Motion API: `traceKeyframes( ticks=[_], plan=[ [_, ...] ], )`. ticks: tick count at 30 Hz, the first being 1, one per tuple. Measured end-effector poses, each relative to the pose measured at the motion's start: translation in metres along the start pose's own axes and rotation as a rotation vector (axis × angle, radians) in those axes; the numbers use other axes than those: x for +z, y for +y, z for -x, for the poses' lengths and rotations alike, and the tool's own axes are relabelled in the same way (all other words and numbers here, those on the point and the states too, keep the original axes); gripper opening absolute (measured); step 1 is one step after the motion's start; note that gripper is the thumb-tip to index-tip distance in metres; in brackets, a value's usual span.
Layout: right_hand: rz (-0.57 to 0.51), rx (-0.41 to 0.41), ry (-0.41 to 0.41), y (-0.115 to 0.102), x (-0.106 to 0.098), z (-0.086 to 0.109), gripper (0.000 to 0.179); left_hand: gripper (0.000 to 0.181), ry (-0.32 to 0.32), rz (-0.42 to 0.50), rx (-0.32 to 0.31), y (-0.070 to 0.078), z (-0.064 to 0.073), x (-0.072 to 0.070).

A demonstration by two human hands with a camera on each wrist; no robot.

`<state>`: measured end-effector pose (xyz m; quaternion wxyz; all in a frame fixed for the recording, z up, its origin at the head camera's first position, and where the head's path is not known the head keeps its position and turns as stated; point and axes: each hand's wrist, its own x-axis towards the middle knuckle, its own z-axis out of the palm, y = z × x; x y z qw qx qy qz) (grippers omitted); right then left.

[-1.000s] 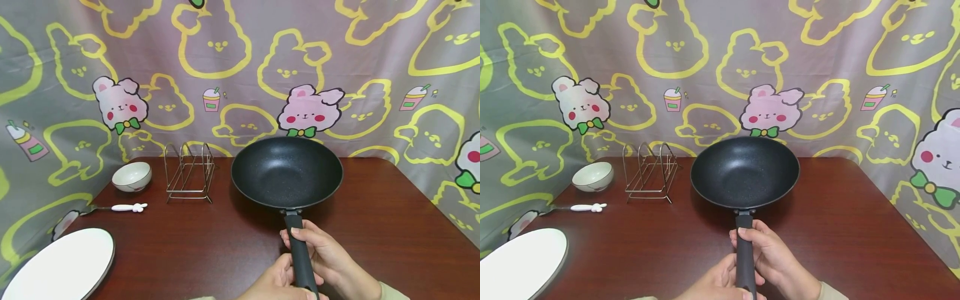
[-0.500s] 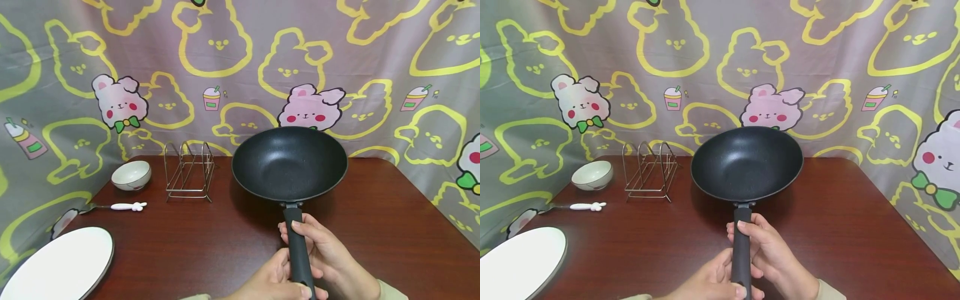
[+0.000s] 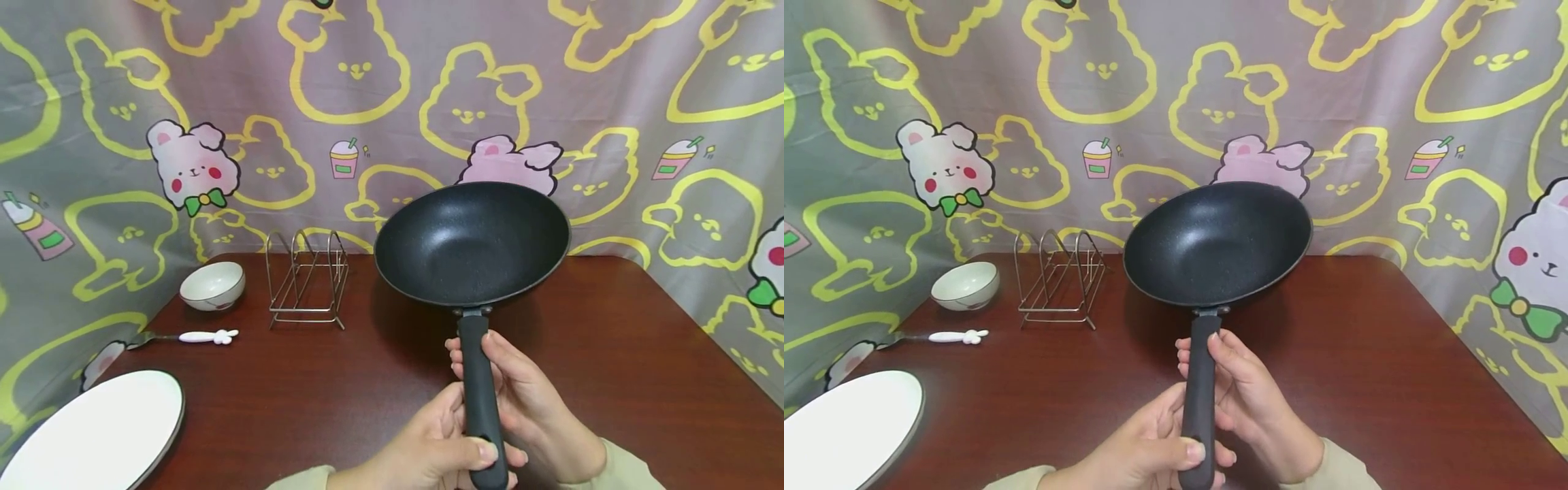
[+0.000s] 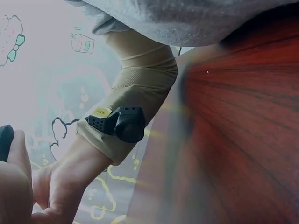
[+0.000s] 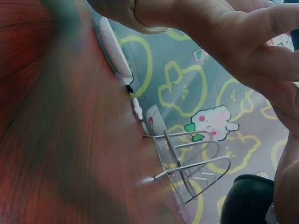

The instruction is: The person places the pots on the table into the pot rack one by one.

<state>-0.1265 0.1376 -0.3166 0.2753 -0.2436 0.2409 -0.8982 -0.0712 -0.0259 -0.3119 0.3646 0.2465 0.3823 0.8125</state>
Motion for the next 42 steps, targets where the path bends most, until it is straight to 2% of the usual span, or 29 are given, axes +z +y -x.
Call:
traceKeyframes(
  ticks=[5,9,12,14,20,24,32,37,42],
  plan=[
    [-0.078,-0.018,-0.082,0.003,-0.001,-0.009,0.044,0.052,-0.048,0.000,0.080,-0.001,-0.001,-0.002],
    [-0.234,0.029,-0.189,0.005,-0.001,-0.017,0.049,0.047,-0.091,0.017,0.159,-0.002,-0.002,-0.002],
    [-0.320,0.051,-0.265,0.007,-0.001,-0.022,0.049,0.047,-0.090,0.020,0.174,-0.001,-0.001,-0.001],
    [-0.339,0.049,-0.285,0.009,-0.002,-0.026,0.047,0.048,-0.087,0.017,0.184,-0.001,0.000,-0.001],
    [-0.295,0.021,-0.344,0.011,-0.005,-0.034,0.042,0.046,-0.105,0.007,0.202,-0.004,0.003,-0.002],
    [-0.263,0.021,-0.342,0.011,-0.005,-0.036,0.039,0.046,-0.120,-0.007,0.198,-0.005,0.003,-0.005],
    [-0.072,-0.020,-0.357,0.012,-0.004,-0.040,0.036,0.046,-0.143,-0.057,0.146,-0.003,0.009,-0.016],
    [0.026,-0.032,-0.367,0.013,-0.001,-0.042,0.034,0.056,-0.144,-0.073,0.111,0.003,0.014,-0.020],
    [0.097,-0.034,-0.335,0.015,-0.001,-0.045,0.031,0.065,-0.092,-0.135,0.057,0.009,0.020,-0.025]
  ],
)
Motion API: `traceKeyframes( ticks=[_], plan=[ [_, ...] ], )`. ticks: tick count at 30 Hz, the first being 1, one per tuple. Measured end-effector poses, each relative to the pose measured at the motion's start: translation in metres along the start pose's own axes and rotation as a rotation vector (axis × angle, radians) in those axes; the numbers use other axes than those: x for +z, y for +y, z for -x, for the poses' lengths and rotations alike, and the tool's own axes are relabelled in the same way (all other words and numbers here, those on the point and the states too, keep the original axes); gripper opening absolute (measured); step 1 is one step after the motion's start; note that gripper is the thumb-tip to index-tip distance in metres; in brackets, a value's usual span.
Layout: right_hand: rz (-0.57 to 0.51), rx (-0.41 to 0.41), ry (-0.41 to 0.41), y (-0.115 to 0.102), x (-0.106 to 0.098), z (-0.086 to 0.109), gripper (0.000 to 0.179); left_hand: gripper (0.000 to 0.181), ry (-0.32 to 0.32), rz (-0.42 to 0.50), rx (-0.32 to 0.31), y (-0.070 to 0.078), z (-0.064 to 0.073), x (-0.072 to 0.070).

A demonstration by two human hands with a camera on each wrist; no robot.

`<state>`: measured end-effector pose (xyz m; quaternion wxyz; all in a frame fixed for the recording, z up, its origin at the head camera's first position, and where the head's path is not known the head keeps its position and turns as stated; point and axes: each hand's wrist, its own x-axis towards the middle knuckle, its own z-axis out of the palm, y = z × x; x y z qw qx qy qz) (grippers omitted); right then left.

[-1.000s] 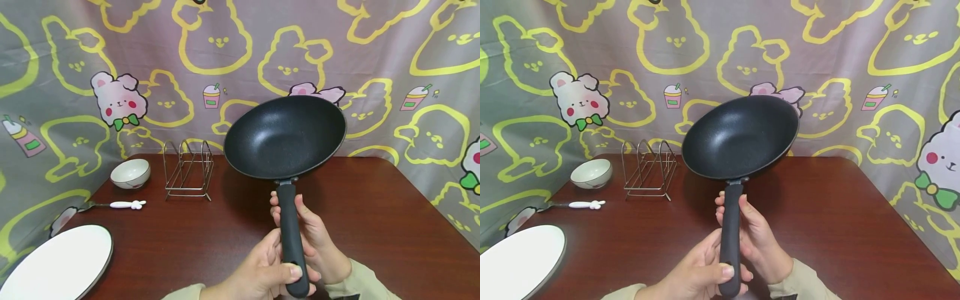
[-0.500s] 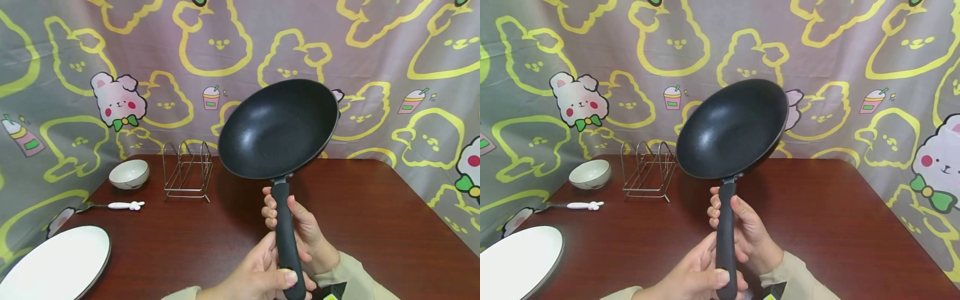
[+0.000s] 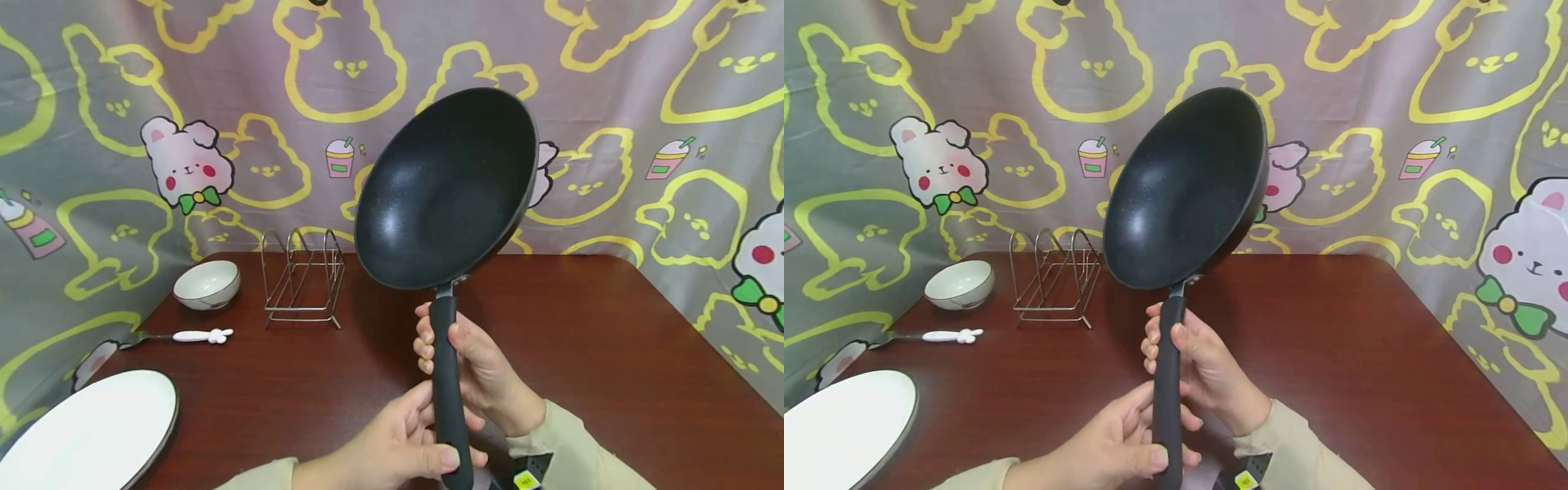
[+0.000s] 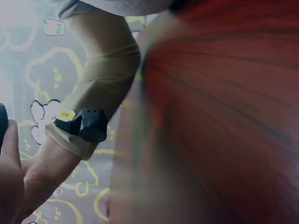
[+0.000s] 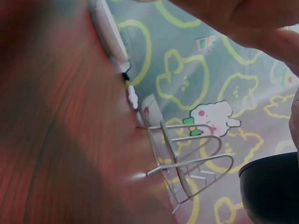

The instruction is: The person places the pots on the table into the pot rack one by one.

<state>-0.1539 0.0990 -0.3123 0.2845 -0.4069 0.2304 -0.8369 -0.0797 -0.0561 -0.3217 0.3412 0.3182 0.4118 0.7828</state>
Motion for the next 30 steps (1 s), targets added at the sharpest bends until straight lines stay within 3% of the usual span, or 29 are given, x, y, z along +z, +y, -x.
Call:
traceKeyframes(
  ticks=[6,13,16,26,30],
  plan=[
    [0.103,0.033,-0.017,0.006,-0.006,-0.001,0.030,0.066,0.109,-0.089,-0.073,0.003,0.011,-0.003],
    [0.262,0.058,0.028,0.014,-0.010,-0.006,0.032,0.041,0.412,-0.331,-0.072,0.005,0.012,0.003],
    [0.314,0.064,0.039,0.017,-0.010,-0.007,0.033,0.033,0.486,-0.400,-0.096,0.006,0.012,0.004],
    [0.440,0.047,0.033,0.028,-0.011,-0.013,0.034,0.031,0.506,-0.519,-0.110,0.010,0.025,-0.006],
    [0.526,0.043,0.019,0.032,-0.010,-0.016,0.035,0.038,0.476,-0.577,-0.072,0.007,0.032,-0.013]
  ],
)
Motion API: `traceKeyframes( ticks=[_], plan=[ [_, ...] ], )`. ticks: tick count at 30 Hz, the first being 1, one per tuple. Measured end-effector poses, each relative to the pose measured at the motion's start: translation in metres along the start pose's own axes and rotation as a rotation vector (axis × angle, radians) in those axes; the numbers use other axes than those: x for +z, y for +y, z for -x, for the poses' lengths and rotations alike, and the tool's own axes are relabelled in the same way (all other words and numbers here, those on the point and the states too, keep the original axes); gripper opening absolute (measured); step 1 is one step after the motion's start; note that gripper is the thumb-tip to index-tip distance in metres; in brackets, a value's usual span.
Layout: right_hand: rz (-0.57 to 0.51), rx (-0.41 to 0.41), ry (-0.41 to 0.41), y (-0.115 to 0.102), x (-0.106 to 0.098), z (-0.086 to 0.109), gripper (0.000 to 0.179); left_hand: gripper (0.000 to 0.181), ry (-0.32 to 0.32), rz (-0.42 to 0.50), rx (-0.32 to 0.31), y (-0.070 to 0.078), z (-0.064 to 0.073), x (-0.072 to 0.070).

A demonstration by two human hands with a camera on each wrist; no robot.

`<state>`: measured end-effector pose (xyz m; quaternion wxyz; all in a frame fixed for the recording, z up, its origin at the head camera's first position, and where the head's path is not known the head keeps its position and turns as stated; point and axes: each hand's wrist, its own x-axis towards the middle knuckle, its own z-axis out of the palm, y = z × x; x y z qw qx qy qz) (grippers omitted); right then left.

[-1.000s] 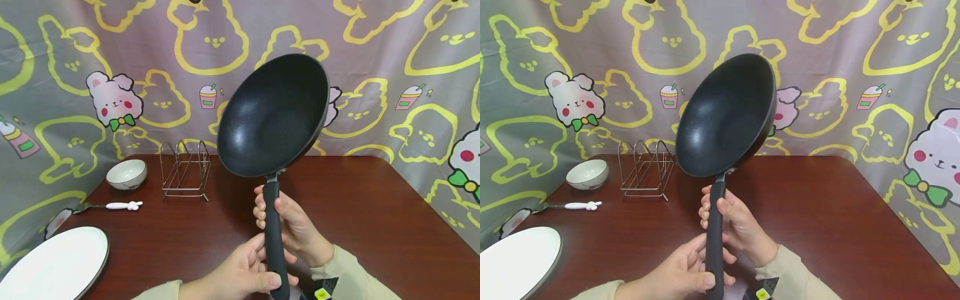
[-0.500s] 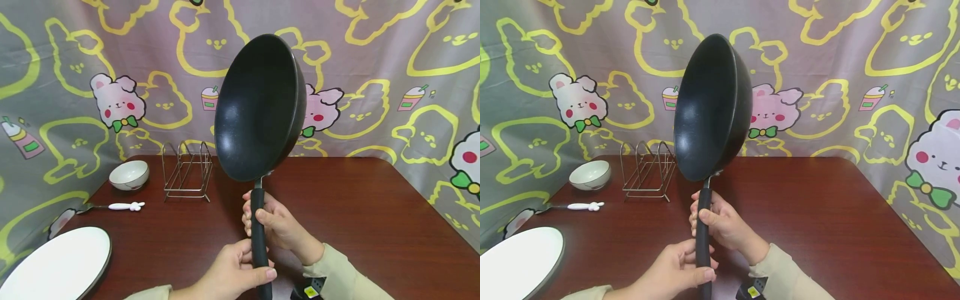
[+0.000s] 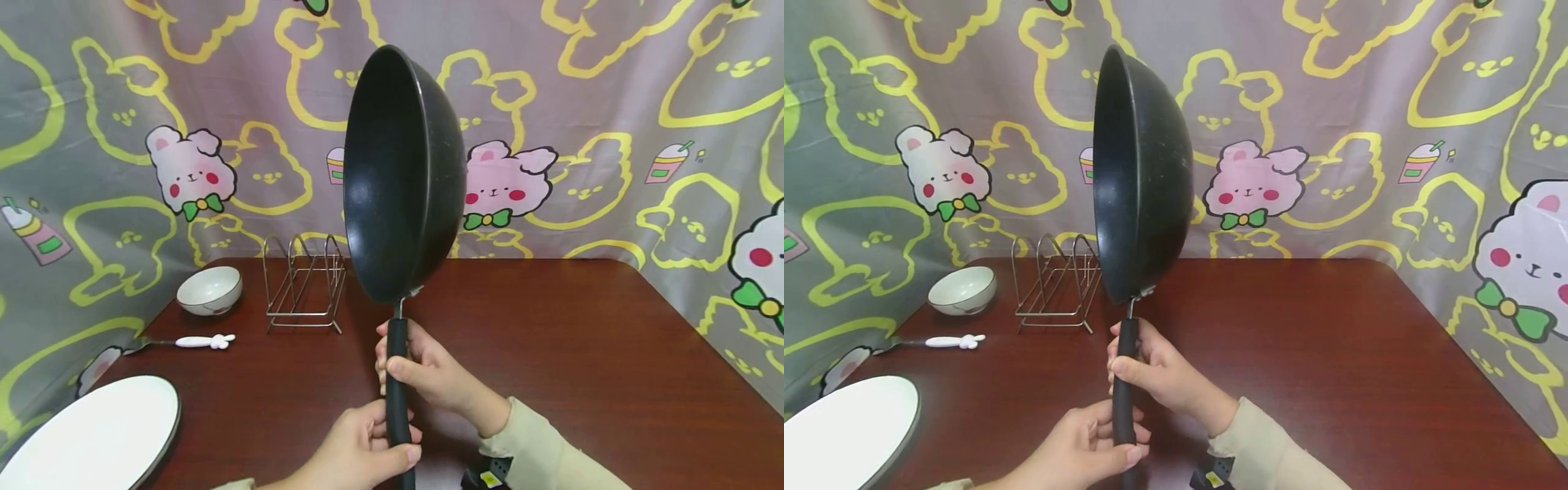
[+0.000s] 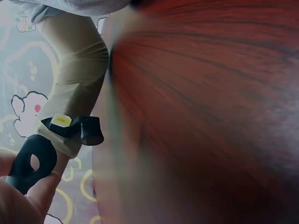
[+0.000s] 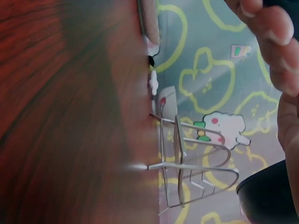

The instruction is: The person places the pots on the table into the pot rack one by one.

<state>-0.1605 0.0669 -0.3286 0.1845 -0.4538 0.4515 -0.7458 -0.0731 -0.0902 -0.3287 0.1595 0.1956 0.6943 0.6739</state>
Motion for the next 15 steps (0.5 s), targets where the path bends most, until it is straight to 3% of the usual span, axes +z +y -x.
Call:
traceKeyframes(
  ticks=[3,7,11,15],
  plan=[
    [0.083,0.007,0.013,0.001,0.004,-0.003,0.036,0.041,-0.016,-0.043,0.044,-0.004,0.003,-0.005],
    [0.270,0.020,0.066,0.001,0.011,-0.009,0.040,0.042,-0.012,-0.078,0.075,-0.006,0.007,-0.012],
    [0.467,-0.009,0.100,0.001,0.017,-0.017,0.046,0.045,0.014,-0.100,0.088,-0.005,0.010,-0.017],
    [0.567,-0.032,0.110,0.002,0.022,-0.024,0.047,0.047,0.056,-0.143,0.084,-0.005,0.014,-0.021]
  ],
)
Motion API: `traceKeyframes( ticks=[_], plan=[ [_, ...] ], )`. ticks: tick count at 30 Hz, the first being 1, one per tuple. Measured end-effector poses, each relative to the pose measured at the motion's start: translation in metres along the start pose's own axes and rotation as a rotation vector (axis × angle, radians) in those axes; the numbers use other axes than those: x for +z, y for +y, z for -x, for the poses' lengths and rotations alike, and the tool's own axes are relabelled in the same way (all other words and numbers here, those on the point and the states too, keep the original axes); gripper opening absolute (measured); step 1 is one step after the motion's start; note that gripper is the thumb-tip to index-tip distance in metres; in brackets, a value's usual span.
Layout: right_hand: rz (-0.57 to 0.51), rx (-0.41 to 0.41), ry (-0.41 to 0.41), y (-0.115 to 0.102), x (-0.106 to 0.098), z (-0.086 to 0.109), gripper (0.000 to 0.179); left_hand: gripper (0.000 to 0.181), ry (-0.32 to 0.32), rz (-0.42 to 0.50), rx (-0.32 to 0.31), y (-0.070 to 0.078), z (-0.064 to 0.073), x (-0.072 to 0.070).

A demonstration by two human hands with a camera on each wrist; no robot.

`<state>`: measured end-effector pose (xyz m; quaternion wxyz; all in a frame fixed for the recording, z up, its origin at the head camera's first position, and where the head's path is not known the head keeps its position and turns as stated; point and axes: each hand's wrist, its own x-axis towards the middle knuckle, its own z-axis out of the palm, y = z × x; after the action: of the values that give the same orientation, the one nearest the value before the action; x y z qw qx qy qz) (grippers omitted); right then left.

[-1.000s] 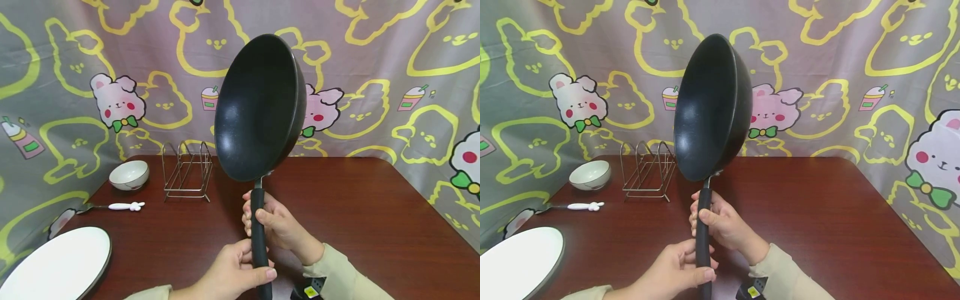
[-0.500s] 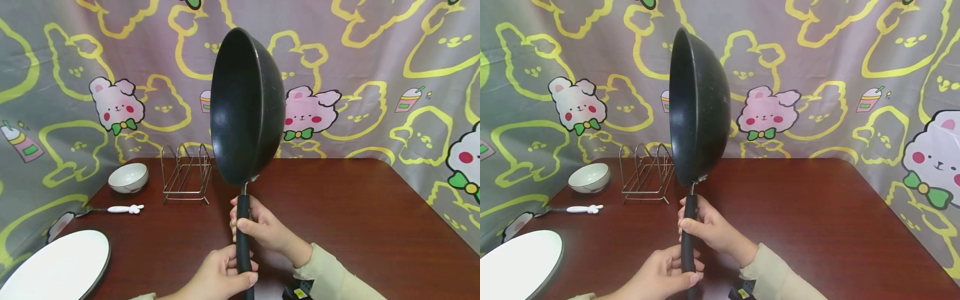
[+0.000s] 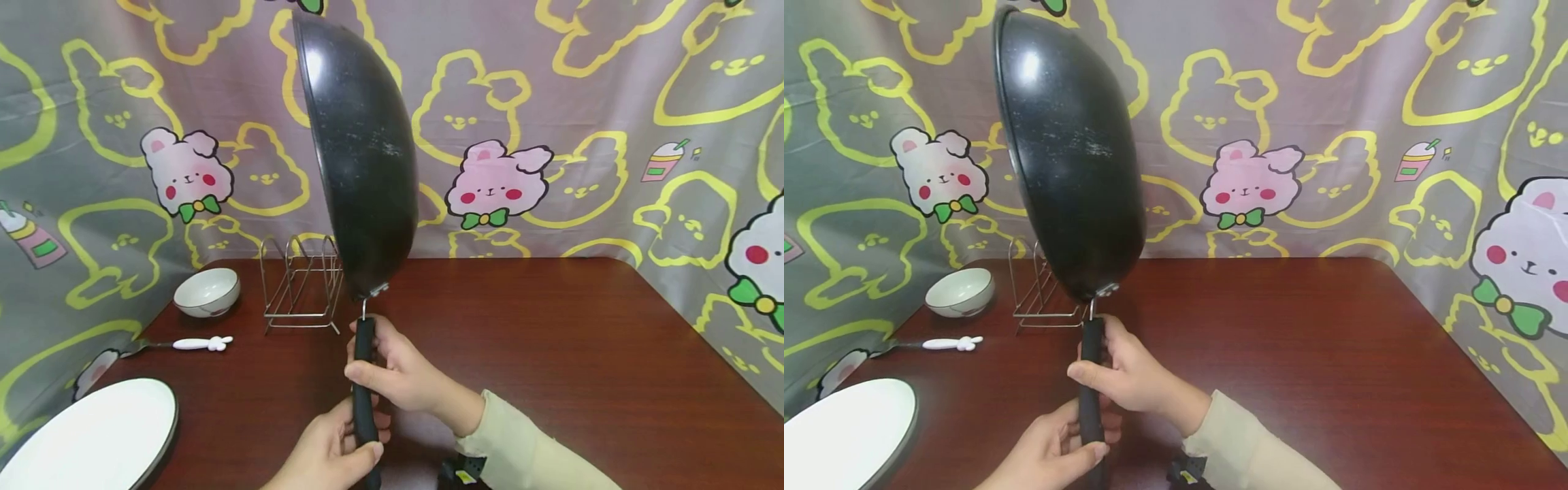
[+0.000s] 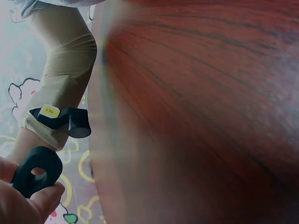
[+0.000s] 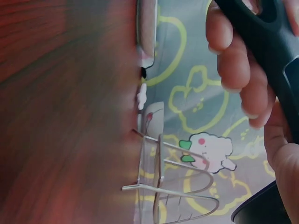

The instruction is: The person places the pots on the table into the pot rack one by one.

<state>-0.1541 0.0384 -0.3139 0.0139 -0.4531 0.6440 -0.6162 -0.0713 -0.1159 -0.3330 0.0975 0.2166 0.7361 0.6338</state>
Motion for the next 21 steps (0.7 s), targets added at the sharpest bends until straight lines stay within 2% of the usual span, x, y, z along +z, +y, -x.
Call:
traceKeyframes(
  ticks=[6,12,17,21],
  plan=[
    [0.035,-0.011,0.028,-0.003,0.010,-0.010,0.041,0.047,0.083,-0.049,-0.019,0.001,0.006,-0.005],
    [0.107,-0.045,0.040,-0.002,0.019,-0.015,0.037,0.046,0.115,-0.113,-0.043,0.000,0.009,-0.012],
    [0.186,-0.051,0.028,-0.002,0.026,-0.020,0.044,0.040,0.152,-0.137,-0.065,-0.002,0.012,-0.016],
    [0.269,-0.070,0.027,-0.001,0.031,-0.026,0.052,0.036,0.217,-0.174,-0.120,-0.002,0.013,-0.019]
  ],
)
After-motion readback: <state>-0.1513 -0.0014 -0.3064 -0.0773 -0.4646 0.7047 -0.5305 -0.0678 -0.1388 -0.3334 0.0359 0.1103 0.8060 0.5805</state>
